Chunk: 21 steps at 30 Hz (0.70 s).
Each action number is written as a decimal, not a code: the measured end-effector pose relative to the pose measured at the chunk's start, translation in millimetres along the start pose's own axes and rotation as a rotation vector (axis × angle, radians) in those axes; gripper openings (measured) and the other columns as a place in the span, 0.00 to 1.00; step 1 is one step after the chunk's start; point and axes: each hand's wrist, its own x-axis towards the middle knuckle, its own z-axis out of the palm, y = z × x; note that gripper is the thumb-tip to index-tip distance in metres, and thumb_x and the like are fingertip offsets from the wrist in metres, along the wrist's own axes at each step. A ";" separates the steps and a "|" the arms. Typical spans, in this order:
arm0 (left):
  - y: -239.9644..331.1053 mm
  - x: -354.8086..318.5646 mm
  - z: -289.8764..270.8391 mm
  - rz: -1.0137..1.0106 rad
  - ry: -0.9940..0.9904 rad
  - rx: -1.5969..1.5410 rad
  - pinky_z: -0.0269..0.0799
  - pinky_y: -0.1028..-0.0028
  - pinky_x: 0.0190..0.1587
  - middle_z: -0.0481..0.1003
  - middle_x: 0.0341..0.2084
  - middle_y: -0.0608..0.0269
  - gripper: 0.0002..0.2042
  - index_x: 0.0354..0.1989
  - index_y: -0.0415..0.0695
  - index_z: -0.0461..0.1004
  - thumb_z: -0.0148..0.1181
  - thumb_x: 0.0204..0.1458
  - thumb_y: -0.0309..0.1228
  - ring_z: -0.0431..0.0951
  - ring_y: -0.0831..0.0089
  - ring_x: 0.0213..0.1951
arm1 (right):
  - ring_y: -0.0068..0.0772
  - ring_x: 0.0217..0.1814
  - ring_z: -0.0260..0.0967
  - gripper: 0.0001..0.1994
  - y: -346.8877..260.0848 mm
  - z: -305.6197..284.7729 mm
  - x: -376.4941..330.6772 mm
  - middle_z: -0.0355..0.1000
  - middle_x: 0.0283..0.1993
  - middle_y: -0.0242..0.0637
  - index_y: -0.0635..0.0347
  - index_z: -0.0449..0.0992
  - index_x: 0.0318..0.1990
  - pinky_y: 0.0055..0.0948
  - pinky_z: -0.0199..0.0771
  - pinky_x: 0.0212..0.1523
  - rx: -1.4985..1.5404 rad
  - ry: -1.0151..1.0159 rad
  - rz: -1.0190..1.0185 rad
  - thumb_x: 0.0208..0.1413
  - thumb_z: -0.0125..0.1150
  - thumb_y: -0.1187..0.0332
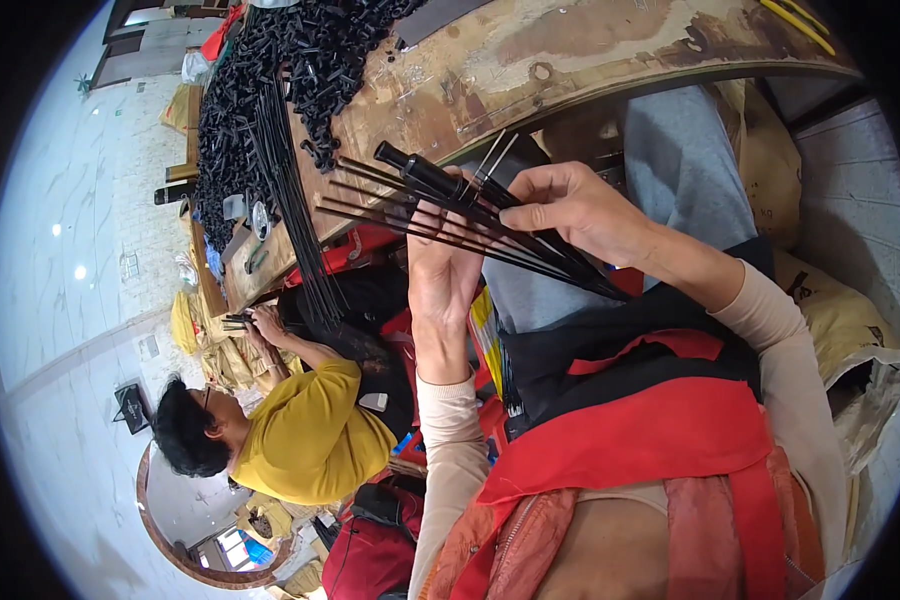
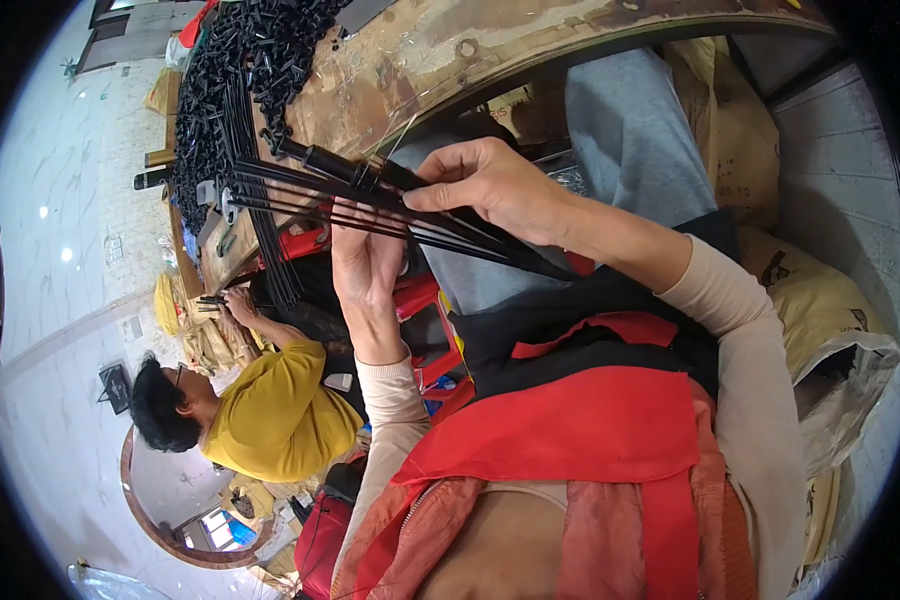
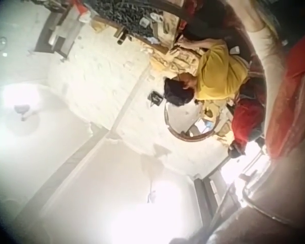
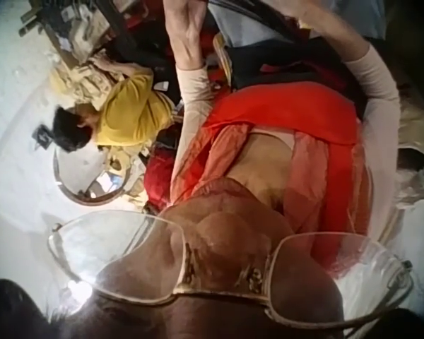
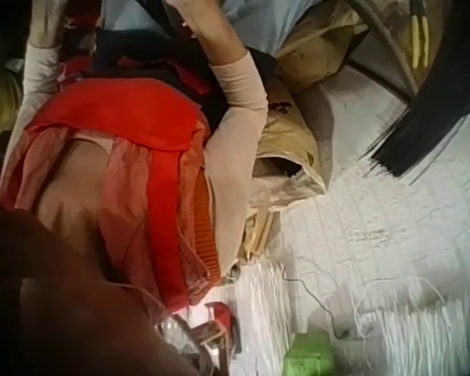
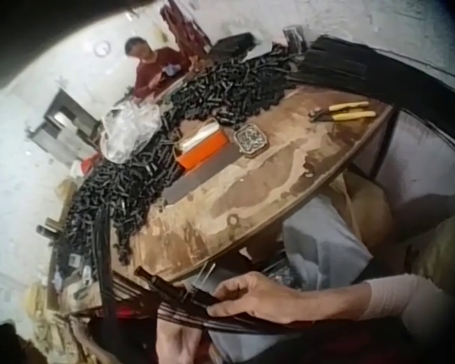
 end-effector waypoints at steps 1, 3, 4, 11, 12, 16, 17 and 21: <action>0.6 0.0 -0.9 -0.022 -0.041 0.001 0.72 0.74 0.43 0.72 0.44 0.64 0.21 0.55 0.40 0.65 0.62 0.52 0.24 0.74 0.73 0.43 | 0.18 0.36 0.71 0.05 0.0 2.1 -2.1 0.75 0.33 0.31 0.65 0.77 0.37 0.18 0.70 0.39 0.002 0.002 -0.002 0.53 0.65 0.74; 0.4 -0.1 1.6 -0.042 -0.021 0.007 0.72 0.72 0.44 0.71 0.44 0.65 0.23 0.55 0.40 0.65 0.63 0.51 0.24 0.74 0.73 0.43 | 0.18 0.35 0.70 0.05 -1.6 6.1 -4.7 0.75 0.33 0.30 0.64 0.77 0.36 0.18 0.68 0.39 -0.007 0.015 -0.033 0.52 0.65 0.76; -0.1 -0.8 1.8 -0.046 -0.020 0.008 0.72 0.72 0.44 0.71 0.44 0.65 0.23 0.55 0.40 0.65 0.63 0.51 0.24 0.74 0.73 0.43 | 0.18 0.35 0.70 0.05 -1.8 5.9 -5.0 0.75 0.33 0.30 0.64 0.77 0.36 0.18 0.68 0.39 -0.004 0.018 -0.032 0.52 0.65 0.76; -2.4 -1.1 -0.6 -0.049 -0.032 -0.017 0.71 0.73 0.50 0.69 0.46 0.62 0.23 0.54 0.38 0.64 0.65 0.50 0.24 0.73 0.71 0.46 | 0.18 0.37 0.72 0.06 0.0 -0.1 -3.0 0.76 0.35 0.32 0.64 0.77 0.38 0.19 0.70 0.40 0.019 0.027 0.018 0.52 0.65 0.76; -2.1 -1.3 -1.2 -0.051 -0.026 -0.009 0.71 0.73 0.51 0.69 0.46 0.61 0.23 0.54 0.37 0.64 0.65 0.50 0.24 0.73 0.71 0.46 | 0.19 0.38 0.73 0.07 -0.3 0.3 -2.7 0.76 0.36 0.32 0.64 0.76 0.39 0.19 0.72 0.41 0.045 0.041 0.035 0.52 0.65 0.76; 2.6 0.2 2.3 -0.046 0.000 0.016 0.74 0.73 0.46 0.72 0.42 0.61 0.22 0.54 0.36 0.64 0.64 0.50 0.23 0.75 0.70 0.42 | 0.20 0.40 0.74 0.09 -8.0 -5.5 1.3 0.76 0.37 0.32 0.63 0.75 0.41 0.19 0.73 0.42 0.133 -0.020 0.077 0.52 0.66 0.75; 4.3 1.3 4.1 -0.047 -0.005 0.015 0.74 0.73 0.46 0.72 0.42 0.61 0.22 0.54 0.36 0.64 0.64 0.50 0.23 0.75 0.70 0.42 | 0.19 0.39 0.74 0.10 -11.7 -8.3 2.9 0.76 0.37 0.31 0.62 0.74 0.41 0.19 0.74 0.42 0.166 -0.049 0.157 0.52 0.66 0.75; 6.9 9.5 3.0 -0.094 -0.139 0.032 0.77 0.72 0.42 0.74 0.39 0.61 0.22 0.53 0.37 0.66 0.65 0.49 0.22 0.78 0.68 0.37 | 0.19 0.39 0.74 0.10 -18.2 -13.9 6.8 0.75 0.36 0.29 0.60 0.74 0.41 0.19 0.73 0.42 0.288 -0.097 0.328 0.51 0.66 0.75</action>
